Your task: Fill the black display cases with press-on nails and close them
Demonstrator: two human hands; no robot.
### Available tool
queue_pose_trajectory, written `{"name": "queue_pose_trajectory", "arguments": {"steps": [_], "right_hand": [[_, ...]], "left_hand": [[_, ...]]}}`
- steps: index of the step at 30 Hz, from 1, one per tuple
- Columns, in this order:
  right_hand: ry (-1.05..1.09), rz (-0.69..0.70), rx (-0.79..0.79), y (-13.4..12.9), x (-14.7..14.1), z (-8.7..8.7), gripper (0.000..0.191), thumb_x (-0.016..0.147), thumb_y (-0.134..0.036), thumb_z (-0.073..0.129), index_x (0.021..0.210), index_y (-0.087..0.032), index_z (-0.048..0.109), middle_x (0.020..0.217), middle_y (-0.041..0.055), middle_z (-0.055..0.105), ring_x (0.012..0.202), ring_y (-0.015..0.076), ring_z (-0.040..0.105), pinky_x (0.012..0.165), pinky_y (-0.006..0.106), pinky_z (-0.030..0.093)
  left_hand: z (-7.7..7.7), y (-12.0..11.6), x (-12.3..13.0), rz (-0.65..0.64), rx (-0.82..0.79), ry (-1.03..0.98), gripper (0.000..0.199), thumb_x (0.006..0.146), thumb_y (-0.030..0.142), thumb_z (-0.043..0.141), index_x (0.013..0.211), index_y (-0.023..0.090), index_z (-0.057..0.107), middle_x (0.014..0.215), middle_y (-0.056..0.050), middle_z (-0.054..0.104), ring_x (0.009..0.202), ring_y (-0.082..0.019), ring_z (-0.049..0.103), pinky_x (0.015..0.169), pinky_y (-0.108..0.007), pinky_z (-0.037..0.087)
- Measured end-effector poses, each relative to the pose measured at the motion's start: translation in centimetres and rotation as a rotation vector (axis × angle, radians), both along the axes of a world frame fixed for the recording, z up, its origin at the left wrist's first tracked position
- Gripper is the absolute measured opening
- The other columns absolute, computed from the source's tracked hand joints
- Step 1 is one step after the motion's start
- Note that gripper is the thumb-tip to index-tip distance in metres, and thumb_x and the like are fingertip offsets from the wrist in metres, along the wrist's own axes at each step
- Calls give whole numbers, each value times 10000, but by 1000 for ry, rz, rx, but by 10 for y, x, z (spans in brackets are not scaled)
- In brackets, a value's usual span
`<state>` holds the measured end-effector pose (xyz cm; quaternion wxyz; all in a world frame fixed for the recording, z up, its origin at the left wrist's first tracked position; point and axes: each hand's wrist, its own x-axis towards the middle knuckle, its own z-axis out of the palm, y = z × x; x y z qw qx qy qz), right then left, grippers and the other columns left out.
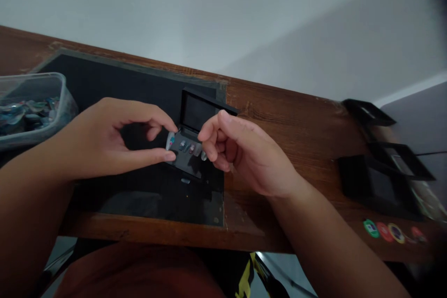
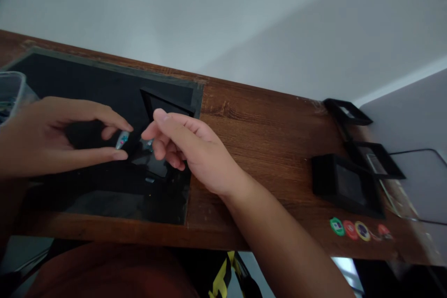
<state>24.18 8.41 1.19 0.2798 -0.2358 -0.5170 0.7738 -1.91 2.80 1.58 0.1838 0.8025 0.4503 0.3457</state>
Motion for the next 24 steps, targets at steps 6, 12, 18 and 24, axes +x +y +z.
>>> {"name": "queue_pose_trajectory", "arguments": {"steps": [6, 12, 18, 24], "right_hand": [[-16, -7, 1, -1, -1, 2, 371, 976, -523, 861, 862, -186, 755, 684, -39, 641, 555, 75, 476, 473, 211, 339], [-58, 7, 19, -3, -1, 4, 436, 976, -633, 840, 889, -214, 757, 694, -39, 639, 573, 86, 470, 469, 224, 330], [-30, 18, 41, -3, 0, 4, 463, 1000, -664, 803, 902, -214, 760, 686, -38, 632, 562, 84, 464, 468, 232, 321], [-84, 11, 72, -4, 1, 3, 433, 988, -640, 825, 876, -225, 780, 712, -26, 621, 591, 103, 462, 472, 248, 314]], "left_hand": [[-3, 6, -4, -68, -243, 214, 196, 898, 461, 850, 962, 276, 838, 705, 41, 696, 557, -123, 612, 523, -221, 450], [-5, 5, -5, -83, -291, 274, 220, 899, 501, 833, 970, 293, 844, 724, 40, 721, 550, -124, 637, 506, -216, 453], [-10, 2, -1, -60, -282, 272, 174, 888, 457, 824, 947, 294, 820, 713, 23, 728, 541, -150, 635, 506, -248, 440], [-15, 4, 3, -55, -312, 269, 193, 879, 457, 828, 873, 286, 740, 674, 26, 689, 511, -147, 574, 502, -272, 401]]}}
